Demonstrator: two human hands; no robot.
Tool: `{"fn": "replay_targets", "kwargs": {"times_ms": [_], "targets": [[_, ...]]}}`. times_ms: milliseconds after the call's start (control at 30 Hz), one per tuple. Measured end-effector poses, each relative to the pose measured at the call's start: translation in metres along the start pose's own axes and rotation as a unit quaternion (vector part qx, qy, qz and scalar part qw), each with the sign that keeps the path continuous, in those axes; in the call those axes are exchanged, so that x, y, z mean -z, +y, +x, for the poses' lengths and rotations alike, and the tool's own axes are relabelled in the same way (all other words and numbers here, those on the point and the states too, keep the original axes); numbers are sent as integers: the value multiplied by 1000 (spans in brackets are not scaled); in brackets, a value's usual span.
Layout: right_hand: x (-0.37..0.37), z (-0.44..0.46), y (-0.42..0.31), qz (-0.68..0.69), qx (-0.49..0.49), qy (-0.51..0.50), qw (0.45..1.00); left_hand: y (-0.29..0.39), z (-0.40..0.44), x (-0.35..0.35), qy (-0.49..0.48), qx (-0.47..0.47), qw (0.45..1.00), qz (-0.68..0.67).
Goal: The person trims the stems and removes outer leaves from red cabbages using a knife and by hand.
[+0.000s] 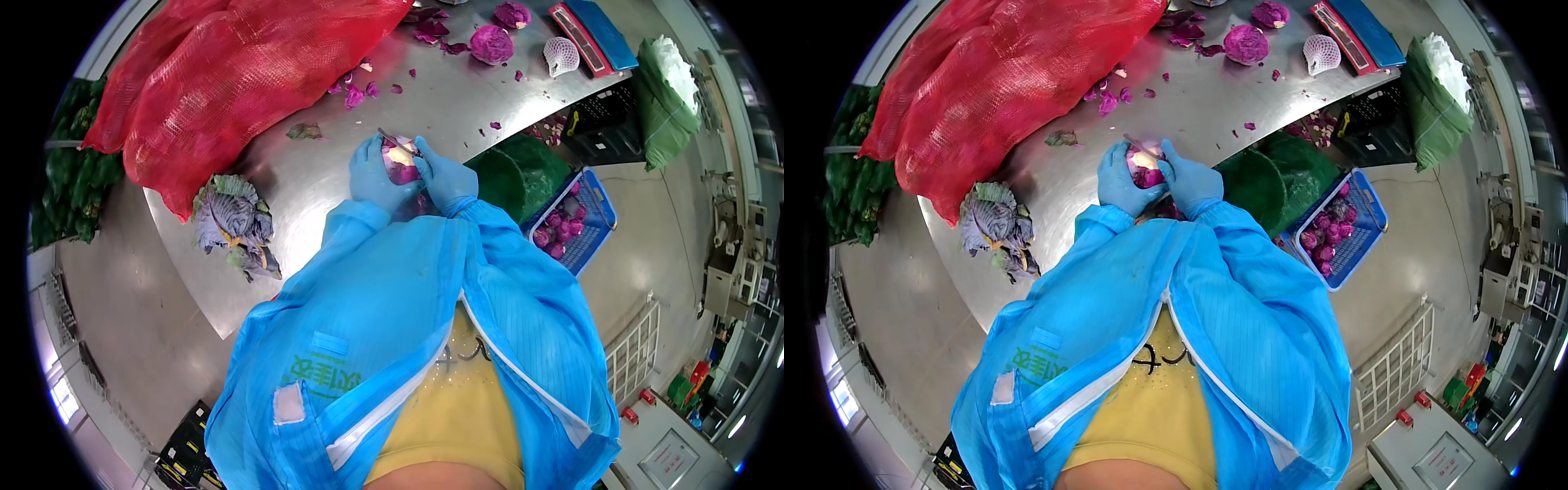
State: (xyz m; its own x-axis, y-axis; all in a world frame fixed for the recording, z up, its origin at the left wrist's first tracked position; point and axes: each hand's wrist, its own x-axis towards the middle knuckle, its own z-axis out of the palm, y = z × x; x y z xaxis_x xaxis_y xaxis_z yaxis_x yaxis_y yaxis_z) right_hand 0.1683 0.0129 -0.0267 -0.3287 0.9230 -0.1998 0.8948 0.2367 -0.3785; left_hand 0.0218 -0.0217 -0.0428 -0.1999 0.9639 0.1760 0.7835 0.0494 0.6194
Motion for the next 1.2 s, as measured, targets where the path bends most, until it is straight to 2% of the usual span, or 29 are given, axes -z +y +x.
{"fn": "replay_targets", "kwargs": {"times_ms": [100,200,300,433,500,533,600,633,667,733,767,800,833,933,967,1000,1033,1067,1167,1200], "targets": [[-3,0,4,15,-12,18,1000,6,3,-2,-17,-5,999,35],[-3,4,8,32,-66,5,997,12,7,-3,-41,-3,998,50],[-5,9,10,121,-108,53,985,7,3,-9,-17,-39,998,49],[-7,17,14,154,-117,-5,981,6,3,-8,-11,-29,998,55],[-25,24,24,219,-97,91,966,8,6,-12,4,-30,999,44],[-28,29,30,220,-99,91,966,7,3,-11,2,-30,999,44],[-27,40,47,210,-147,25,966,3,1,-7,-9,-37,999,22],[-28,43,54,199,-136,-23,970,2,-3,-5,0,-58,998,10],[-32,46,57,201,-134,-18,970,-1,-6,-4,-1,-50,999,7],[-34,34,51,228,-123,0,966,-5,-14,-2,25,-49,998,-27],[-41,31,48,267,-87,49,959,-8,-15,-2,28,-49,998,-26],[-20,20,22,271,-106,59,955,-12,-16,-1,27,-57,997,-40],[-31,22,20,275,-122,85,950,-16,-19,0,22,-64,996,-53],[-66,30,50,287,-213,131,925,-30,-25,4,20,-20,992,-125],[-102,39,90,300,-220,190,909,-37,-26,3,26,-44,991,-124],[-105,35,110,396,-281,204,850,-40,-25,5,28,-46,991,-122],[-107,31,128,427,-275,231,830,-41,-23,7,31,-23,987,-155],[-75,14,125,362,-295,194,863,-43,-25,8,29,2,982,-188],[-55,-5,118,288,-322,187,882,-56,-22,8,17,17,977,-214],[-55,-6,108,292,-307,249,871,-52,-20,14,7,28,977,-210]]}}
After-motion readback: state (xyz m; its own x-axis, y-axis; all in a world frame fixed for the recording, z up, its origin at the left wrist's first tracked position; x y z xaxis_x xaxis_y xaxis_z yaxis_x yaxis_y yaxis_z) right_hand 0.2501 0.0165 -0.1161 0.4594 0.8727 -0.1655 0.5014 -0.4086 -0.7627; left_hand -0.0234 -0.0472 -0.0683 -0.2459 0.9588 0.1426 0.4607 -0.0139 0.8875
